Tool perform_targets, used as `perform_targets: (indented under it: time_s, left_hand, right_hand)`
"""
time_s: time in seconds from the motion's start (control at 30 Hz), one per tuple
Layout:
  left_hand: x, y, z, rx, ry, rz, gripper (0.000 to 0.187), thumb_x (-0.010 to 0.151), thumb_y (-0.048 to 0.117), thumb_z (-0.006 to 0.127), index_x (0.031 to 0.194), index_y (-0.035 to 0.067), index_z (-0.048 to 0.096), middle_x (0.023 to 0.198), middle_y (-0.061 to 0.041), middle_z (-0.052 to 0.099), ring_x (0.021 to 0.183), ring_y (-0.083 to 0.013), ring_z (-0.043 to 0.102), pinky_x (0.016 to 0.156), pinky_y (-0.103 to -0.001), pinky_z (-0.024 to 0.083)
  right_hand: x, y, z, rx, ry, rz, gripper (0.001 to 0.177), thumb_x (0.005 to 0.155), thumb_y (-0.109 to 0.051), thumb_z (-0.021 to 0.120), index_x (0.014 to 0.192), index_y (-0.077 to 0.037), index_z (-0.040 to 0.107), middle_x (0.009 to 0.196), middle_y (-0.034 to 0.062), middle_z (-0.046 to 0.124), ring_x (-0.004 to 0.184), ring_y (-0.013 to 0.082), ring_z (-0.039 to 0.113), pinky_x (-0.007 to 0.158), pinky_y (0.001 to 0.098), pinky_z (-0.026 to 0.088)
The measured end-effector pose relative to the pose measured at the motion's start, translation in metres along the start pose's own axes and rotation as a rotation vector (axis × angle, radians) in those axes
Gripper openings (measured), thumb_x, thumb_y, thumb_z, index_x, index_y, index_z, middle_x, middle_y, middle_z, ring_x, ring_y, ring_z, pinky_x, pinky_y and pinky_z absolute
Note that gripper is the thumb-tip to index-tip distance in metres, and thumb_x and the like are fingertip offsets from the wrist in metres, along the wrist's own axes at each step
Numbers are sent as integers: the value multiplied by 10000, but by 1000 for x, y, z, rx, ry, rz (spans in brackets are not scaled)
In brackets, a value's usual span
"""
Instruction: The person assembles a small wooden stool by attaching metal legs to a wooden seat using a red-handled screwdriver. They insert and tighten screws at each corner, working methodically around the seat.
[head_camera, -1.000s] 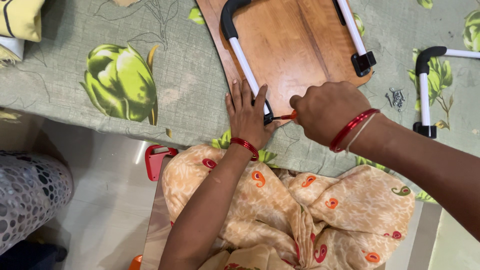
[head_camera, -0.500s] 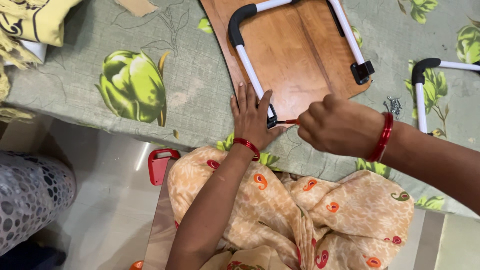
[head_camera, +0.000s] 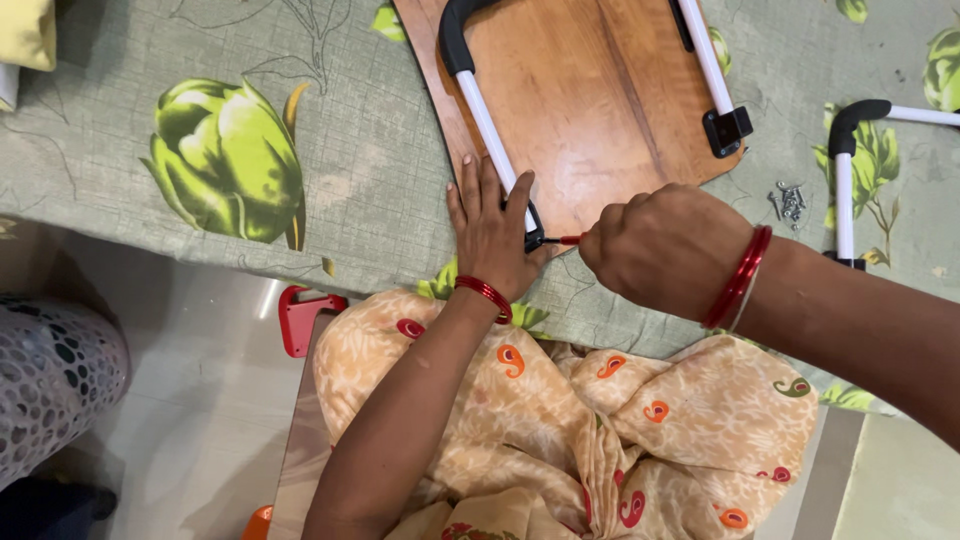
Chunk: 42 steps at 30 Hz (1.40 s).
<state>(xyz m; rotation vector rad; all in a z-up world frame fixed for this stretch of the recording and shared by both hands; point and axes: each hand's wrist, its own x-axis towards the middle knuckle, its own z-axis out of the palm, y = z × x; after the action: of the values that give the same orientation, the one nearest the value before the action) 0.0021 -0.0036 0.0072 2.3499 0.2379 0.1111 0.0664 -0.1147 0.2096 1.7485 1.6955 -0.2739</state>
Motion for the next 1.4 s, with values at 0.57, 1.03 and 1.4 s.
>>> perform_targets:
  time_s: [0.57,1.03,1.4]
  left_hand:
    - [-10,-2,3,5,60,49,1047,680,408,897,1540,132,365,1640,-316,113,1533,-501,68,1224,-653,72]
    - [-7,0,-1,-13,128,88,1092,601,492,935,1500,134,428,1632,-306,106,1518,-529,76,1196,-692,103]
    - [-6,-2,1,35,166,114,1095,545,534,942,1469,154,494,1638,-302,138,1516,-534,105,1189,-707,137]
  right_hand:
    - [18,4,-21,419,-324,453,232,943,-257,584,1036,-111,740,982,147,741,922,329,735,789,469,592]
    - [13,10,-19,459,-273,567,288,913,-338,633,1020,-111,773,997,160,758,942,352,737,815,471,594]
    - [-21,26,-45,384,-279,602,303,929,-415,633,1058,-172,759,954,126,759,915,335,744,784,470,603]
